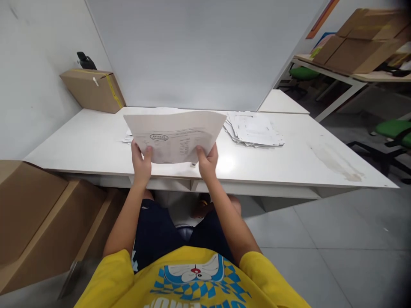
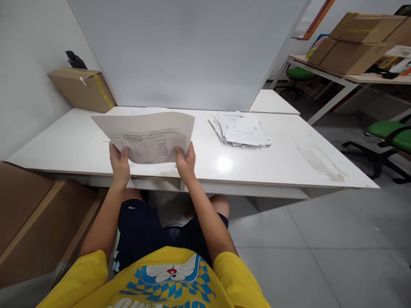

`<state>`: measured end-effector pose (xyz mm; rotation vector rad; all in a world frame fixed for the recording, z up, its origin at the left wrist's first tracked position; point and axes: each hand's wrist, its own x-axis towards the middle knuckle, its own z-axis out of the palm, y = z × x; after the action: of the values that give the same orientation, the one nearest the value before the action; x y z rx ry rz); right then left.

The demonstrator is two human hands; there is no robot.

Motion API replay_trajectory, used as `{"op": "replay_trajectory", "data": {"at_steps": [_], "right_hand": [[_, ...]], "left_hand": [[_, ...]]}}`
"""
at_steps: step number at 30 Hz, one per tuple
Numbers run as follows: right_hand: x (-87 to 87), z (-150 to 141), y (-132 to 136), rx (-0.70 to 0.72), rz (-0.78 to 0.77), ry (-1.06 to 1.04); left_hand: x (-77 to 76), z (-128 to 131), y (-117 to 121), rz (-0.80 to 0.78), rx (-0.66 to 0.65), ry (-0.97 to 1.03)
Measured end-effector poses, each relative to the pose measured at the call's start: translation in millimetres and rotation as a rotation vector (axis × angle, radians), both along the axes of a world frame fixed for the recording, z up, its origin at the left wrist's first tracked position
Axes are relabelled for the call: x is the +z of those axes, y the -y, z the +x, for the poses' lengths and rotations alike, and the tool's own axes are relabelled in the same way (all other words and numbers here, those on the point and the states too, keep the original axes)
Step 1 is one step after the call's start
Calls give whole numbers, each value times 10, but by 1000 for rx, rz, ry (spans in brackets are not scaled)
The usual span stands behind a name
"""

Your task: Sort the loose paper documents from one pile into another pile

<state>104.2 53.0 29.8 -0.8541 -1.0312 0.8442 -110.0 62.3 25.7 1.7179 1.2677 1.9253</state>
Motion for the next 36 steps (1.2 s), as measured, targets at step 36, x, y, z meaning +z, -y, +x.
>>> {"op": "replay_trajectory", "data": {"at_steps": [36], "right_hand": [[-527,-461,126,128,-168,46]], "left_hand": [[-574,-483,159,-70,207,163]]}}
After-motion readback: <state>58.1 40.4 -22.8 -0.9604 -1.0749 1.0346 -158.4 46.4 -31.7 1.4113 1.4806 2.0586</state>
